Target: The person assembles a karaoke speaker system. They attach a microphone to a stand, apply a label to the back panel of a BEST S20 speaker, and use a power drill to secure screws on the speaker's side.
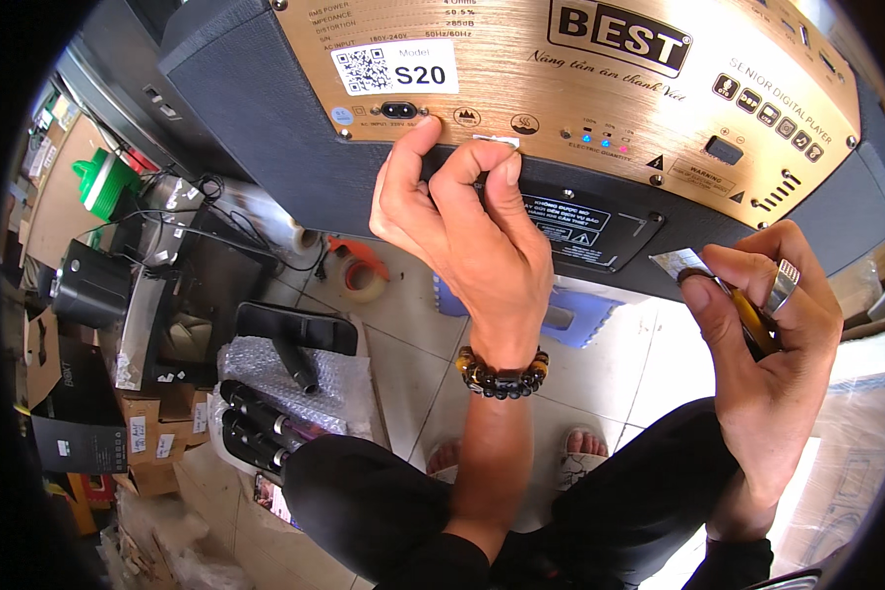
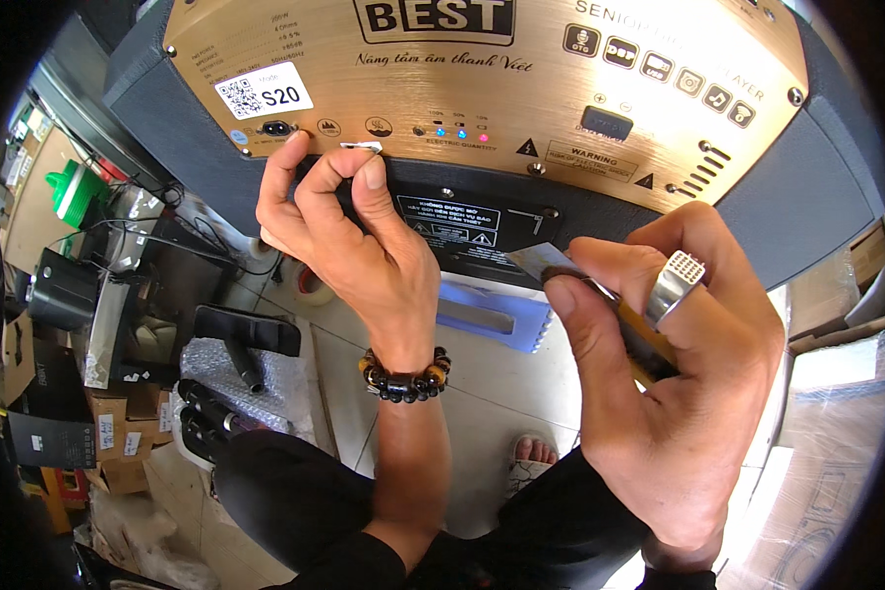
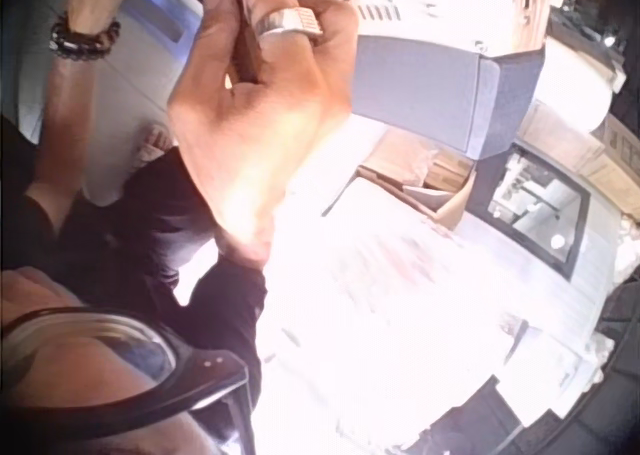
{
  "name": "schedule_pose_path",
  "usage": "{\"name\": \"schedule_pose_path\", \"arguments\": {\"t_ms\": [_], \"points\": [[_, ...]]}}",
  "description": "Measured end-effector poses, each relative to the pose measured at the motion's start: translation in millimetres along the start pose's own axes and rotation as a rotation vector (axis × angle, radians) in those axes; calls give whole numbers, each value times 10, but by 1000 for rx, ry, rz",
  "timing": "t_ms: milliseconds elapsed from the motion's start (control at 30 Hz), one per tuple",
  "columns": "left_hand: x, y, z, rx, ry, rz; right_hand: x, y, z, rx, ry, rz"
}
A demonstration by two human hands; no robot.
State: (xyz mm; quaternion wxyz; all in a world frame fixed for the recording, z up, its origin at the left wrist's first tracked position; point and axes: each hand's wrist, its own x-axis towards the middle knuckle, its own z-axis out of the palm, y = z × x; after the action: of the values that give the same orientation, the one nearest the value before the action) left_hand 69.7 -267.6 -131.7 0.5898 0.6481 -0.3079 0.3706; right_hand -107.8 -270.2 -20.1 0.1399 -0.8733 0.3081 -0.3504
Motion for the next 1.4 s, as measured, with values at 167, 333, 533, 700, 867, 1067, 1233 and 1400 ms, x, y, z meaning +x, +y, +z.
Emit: {"name": "schedule_pose_path", "arguments": {"t_ms": [167, 333, 533, 700, 867, 1067, 1233, 1400], "points": [[-1, 5, 6, -9, 10, 13, -9, 43, -7, 10, -5, 12], [-6, 20, 15, -31, 0, -6, 9, 71, -19, -41, -23, -34], [-18, 23, 15, -55, -7, -29, 5, 67, 36, -39, -16, -21], [-15, 14, 12, -52, -10, -14, 17, 60, 33, -69, -25, -28], [0, 28, 0, -58, -10, -29, 21, 53, 48, -50, -16, -22], [-1, 27, 4, -68, -5, -39, 18, 62, 49, -34, -15, -19], [6, 36, -8, -50, -17, -38, 9, 62, 53, -29, -13, -8], [7, 49, -11, -47, -18, -39, 7, 52, 45, -24, -23, 9]]}}
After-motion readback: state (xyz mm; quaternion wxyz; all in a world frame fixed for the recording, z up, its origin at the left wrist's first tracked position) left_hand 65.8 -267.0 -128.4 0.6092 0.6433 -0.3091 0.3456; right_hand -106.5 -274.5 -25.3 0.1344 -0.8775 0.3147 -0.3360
